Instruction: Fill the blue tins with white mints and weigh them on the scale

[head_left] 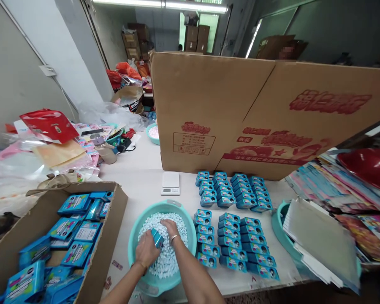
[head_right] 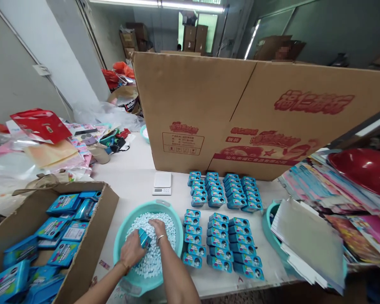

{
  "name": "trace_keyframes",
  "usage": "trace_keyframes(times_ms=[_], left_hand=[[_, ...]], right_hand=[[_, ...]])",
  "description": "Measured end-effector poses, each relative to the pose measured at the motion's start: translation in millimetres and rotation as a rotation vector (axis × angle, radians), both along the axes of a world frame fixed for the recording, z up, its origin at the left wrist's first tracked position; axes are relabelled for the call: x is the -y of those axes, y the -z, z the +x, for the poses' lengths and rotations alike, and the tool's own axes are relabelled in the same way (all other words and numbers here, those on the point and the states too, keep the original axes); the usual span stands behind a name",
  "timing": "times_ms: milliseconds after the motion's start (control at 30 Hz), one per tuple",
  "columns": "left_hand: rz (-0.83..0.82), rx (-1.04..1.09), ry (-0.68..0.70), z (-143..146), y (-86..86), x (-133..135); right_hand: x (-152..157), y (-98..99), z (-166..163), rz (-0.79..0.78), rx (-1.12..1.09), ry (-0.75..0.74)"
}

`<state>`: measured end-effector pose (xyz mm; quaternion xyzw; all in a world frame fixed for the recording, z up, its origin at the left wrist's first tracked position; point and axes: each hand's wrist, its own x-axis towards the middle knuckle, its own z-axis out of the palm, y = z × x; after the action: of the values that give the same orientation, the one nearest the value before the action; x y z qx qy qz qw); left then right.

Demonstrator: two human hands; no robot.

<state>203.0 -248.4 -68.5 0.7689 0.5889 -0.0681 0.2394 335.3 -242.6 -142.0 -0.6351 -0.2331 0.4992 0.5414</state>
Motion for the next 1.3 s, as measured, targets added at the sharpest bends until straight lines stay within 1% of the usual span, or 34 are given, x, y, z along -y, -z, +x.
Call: trace_keyframes(times_ms=[100, 167, 233, 333, 433, 533, 633, 733, 800, 1000, 1100, 1233, 1300], left_hand=[[0.1, 0.167, 0.074, -20.6, 9.8, 13.8], [0.139, 0.298, 0.076, -32.9, 16.9, 23.1], [0.195, 0.416, 0.046, -39.6, 22.4, 31.8], [0.279, 0.55, -0.031, -38.1, 24.5, 40.2], [0.29, 0.636, -0.055, -31.0, 19.5, 39.5], [0.271, 0.679, -0.04, -27.6, 12.8, 31.8], [0.263, 0.715, -0.045, -29.2, 10.5, 23.5], [0.266, 0.753, -0.039, -32.9, 12.5, 18.2], [0.261, 0.768, -0.019, -35.5, 13.5, 16.4], [0.187, 0.745, -0.017, -38.7, 11.4, 13.3], [0.169, 0.745, -0.018, -35.0, 11.5, 10.9], [0.173, 0.784, -0.05, -26.3, 15.0, 10.1], [0.174, 0.818, -0.059, -22.5, 17.1, 11.9]], right_hand=[[12.5, -15.0, -1.5, 0.009, -0.158, 0.09], [19.9, -29.8, -3.2, 0.028, -0.202, 0.127], [24.7, -47.1, -5.3, 0.052, -0.173, 0.159], [25.6, -73.6, -9.5, 0.083, -0.105, 0.201], [21.6, -94.6, -14.5, 0.082, 0.003, 0.204], [17.4, -107.2, -20.0, 0.055, 0.105, 0.224], [14.3, -113.4, -25.2, 0.018, 0.145, 0.264], [12.6, -115.2, -29.3, 0.001, 0.167, 0.301], [12.5, -114.3, -31.1, 0.013, 0.176, 0.3], [15.8, -109.5, -34.3, 0.043, 0.172, 0.313], [18.0, -114.5, -36.6, 0.094, 0.165, 0.306], [21.9, -124.7, -37.9, 0.105, 0.216, 0.258], [24.2, -125.8, -36.8, 0.107, 0.247, 0.248]])
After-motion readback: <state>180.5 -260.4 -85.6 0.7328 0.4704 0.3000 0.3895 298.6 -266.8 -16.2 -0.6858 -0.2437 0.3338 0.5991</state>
